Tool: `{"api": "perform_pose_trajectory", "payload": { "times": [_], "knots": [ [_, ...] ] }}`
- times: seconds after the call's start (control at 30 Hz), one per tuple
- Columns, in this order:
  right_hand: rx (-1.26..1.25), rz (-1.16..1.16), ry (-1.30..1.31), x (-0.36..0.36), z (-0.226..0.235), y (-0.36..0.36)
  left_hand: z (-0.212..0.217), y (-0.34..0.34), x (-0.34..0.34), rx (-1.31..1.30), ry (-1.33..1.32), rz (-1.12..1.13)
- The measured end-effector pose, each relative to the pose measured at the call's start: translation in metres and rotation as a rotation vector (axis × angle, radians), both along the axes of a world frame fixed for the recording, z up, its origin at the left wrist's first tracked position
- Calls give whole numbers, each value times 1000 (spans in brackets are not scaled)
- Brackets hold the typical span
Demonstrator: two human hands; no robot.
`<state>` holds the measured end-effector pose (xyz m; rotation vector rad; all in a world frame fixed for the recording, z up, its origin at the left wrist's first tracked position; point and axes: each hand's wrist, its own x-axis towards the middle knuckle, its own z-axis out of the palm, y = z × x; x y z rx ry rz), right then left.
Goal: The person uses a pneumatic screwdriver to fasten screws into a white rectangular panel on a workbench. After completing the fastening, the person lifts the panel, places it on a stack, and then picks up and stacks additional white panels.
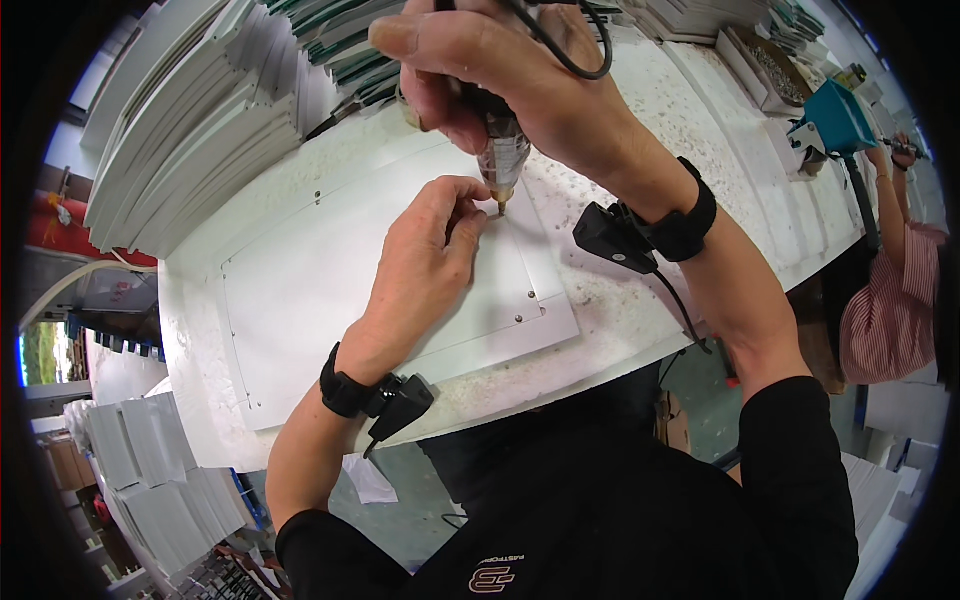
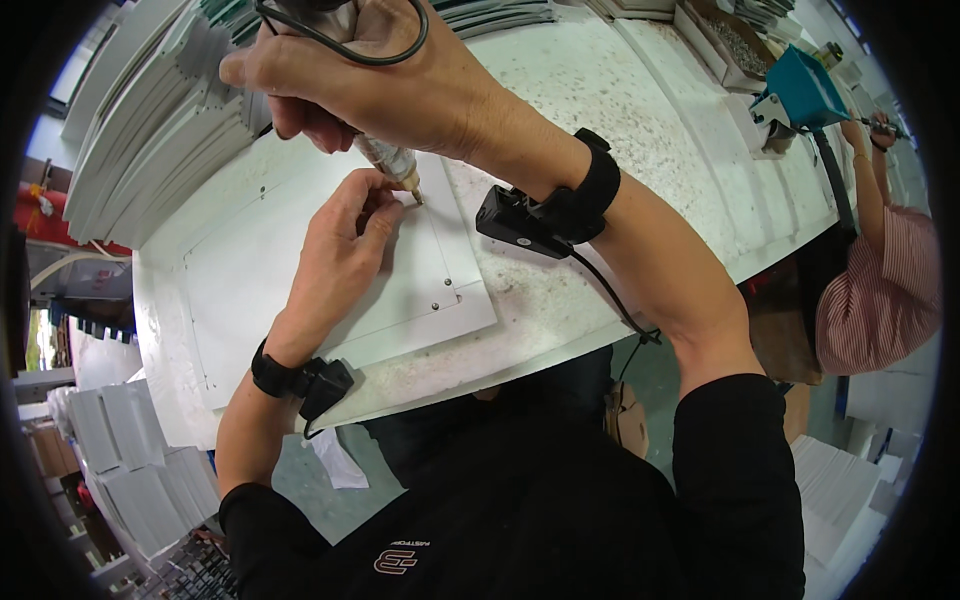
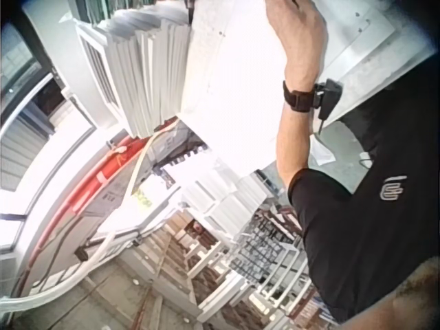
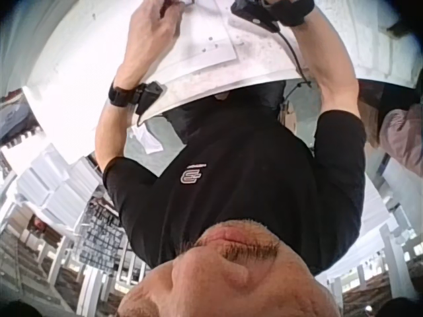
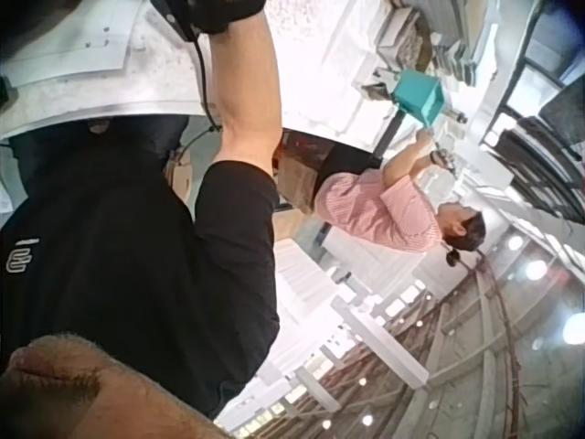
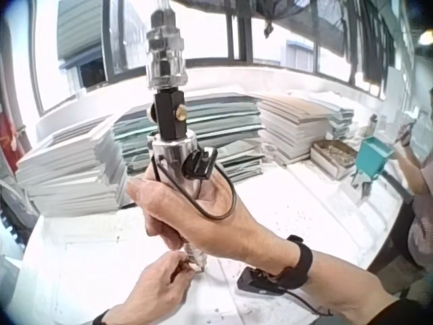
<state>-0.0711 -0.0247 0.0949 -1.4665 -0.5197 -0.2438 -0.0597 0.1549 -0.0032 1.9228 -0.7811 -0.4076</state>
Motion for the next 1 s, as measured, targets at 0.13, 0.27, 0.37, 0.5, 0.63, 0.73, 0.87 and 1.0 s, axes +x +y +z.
{"api": "perform_pose_trajectory", "payload": {
  "times": [0.13,0.27,0.37,0.5,0.63,0.73,0.87,1.0],
  "knots": [
    [36,58,13,-6,0,8,-4,2,2,-1,-41,-8],
    [-23,59,83,0,-5,12,0,1,-1,26,-70,2],
    [9,-35,63,-11,20,3,2,2,0,45,-56,-12],
    [95,-110,-216,-8,28,-27,13,2,21,37,-172,47],
    [201,-176,-318,7,15,-49,27,-17,84,62,-657,162],
    [274,-273,-240,10,3,-50,20,-26,123,260,-771,148],
    [289,-311,-172,-1,11,-56,23,-40,142,465,-724,117],
    [268,-346,-193,5,6,-65,23,-48,148,550,-782,102]
  ]
}}
